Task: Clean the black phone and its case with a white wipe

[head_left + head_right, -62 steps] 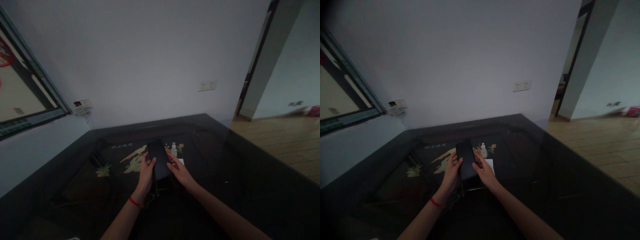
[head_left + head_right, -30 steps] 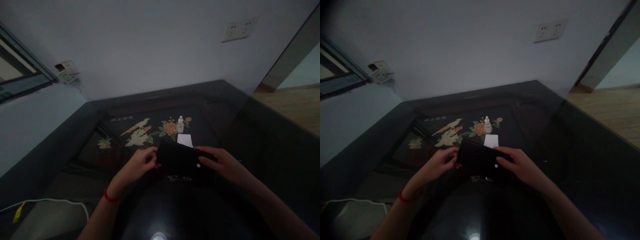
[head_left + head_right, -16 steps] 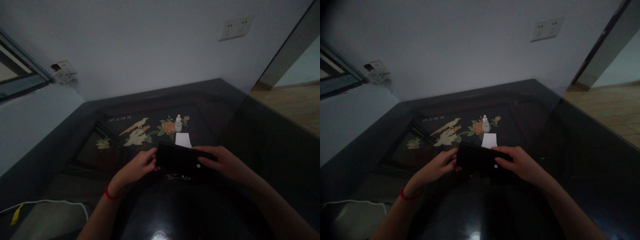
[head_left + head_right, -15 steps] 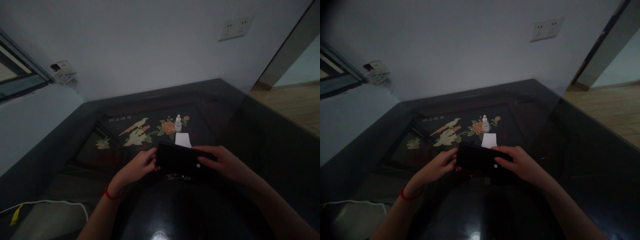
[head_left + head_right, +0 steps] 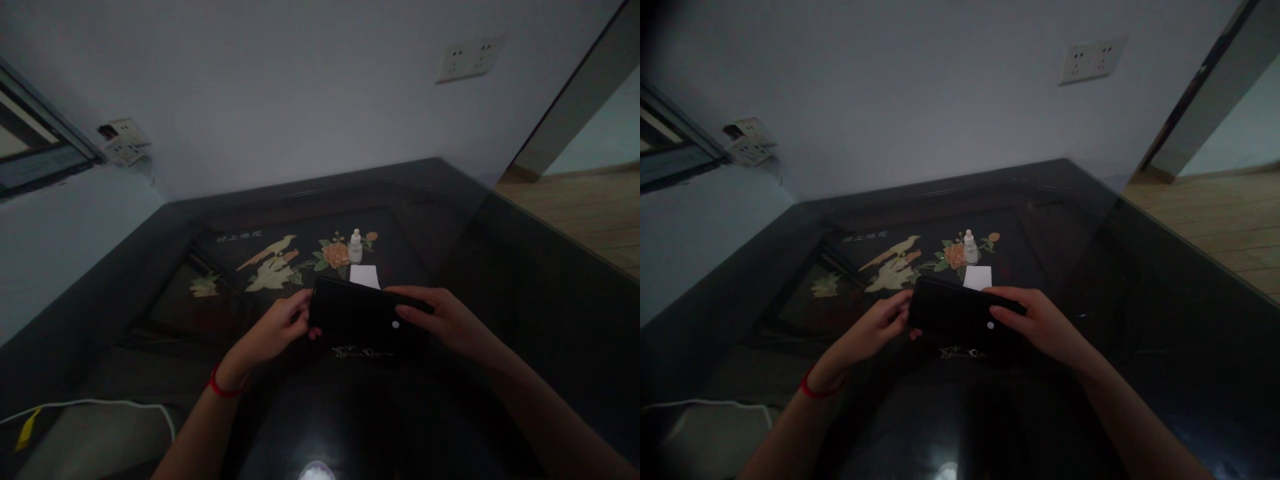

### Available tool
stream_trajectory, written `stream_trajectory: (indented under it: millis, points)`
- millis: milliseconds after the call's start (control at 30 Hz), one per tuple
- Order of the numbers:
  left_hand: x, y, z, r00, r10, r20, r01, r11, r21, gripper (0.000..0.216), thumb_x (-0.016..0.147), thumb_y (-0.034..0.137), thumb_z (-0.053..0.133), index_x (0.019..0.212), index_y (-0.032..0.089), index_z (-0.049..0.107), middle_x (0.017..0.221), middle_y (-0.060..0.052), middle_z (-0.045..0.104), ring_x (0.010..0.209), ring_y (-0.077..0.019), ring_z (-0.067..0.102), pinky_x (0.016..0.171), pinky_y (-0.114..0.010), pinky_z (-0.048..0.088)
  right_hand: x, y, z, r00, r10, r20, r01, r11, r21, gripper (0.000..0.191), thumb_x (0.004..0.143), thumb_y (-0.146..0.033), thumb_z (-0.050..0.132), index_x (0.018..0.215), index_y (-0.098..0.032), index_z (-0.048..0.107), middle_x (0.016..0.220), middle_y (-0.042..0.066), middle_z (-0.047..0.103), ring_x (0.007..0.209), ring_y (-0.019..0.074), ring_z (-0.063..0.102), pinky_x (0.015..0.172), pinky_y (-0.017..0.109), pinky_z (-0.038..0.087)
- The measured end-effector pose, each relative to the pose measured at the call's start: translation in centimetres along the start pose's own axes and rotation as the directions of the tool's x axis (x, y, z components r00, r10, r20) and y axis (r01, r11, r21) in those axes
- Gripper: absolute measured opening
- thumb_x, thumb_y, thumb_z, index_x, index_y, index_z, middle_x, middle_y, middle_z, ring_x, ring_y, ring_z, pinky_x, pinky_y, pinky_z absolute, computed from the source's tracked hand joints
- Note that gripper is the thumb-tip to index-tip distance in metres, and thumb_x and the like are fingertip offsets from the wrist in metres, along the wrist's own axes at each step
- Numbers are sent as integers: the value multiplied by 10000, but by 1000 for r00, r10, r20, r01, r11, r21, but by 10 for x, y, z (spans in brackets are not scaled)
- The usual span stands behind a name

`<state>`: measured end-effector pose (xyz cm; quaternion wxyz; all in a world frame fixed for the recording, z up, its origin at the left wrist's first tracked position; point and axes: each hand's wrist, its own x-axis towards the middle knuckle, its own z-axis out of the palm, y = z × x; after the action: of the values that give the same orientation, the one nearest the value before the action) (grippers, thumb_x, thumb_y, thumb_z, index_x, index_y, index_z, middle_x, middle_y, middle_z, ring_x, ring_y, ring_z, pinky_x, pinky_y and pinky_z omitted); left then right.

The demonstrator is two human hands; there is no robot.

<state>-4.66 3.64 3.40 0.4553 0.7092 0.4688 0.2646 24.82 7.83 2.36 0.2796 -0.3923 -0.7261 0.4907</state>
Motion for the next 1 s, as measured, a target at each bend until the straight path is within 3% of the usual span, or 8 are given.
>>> stream_trajectory:
  millis: [167,333,600,767,1000]
  points:
    - [-3,2,-3,999,18,-29,-19,999,-50,406,933,355,377,1255,126,465,721,-13,647,658,-127,629,668,-244,477,1,-3,-3,999,-10,-49,8,999,-41,388,840,-439,574,1172,-254,650,1086,45,708,939,217,685,789,325,575]
    - [-2,-1,-1,1000,17,15,-17,999,-29,428,913,270,392,1319,140,420,819,-37,668,704,-130,625,699,-262,484,0,-4,-2,1000,10,-24,-10,1000,-4,381,844,-432,576,1171,-250,649,1115,43,698,939,218,686,775,327,581]
    - [0,-3,3,999,-17,31,18,998,-53,291,880,197,391,1127,137,531,745,-11,624,648,-111,593,627,-246,474,0,-4,-3,1000,-22,1,23,997,-67,368,853,-402,566,1183,-256,640,1115,36,698,948,218,684,791,335,578]
    - [-2,-4,2,999,-4,51,11,991,-131,361,884,220,415,1229,140,488,800,-28,641,686,-118,600,663,-264,485,0,-5,-4,999,-38,-2,38,995,-88,370,849,-410,563,1167,-241,650,1106,41,701,960,218,678,811,337,568]
    - [0,-5,1,994,-51,98,59,996,-74,319,894,223,429,1197,143,487,770,-13,622,660,-106,572,626,-245,460,-1,-6,-4,999,-40,16,42,993,-114,352,859,-392,557,1168,-251,650,1092,30,706,943,215,682,794,331,569]
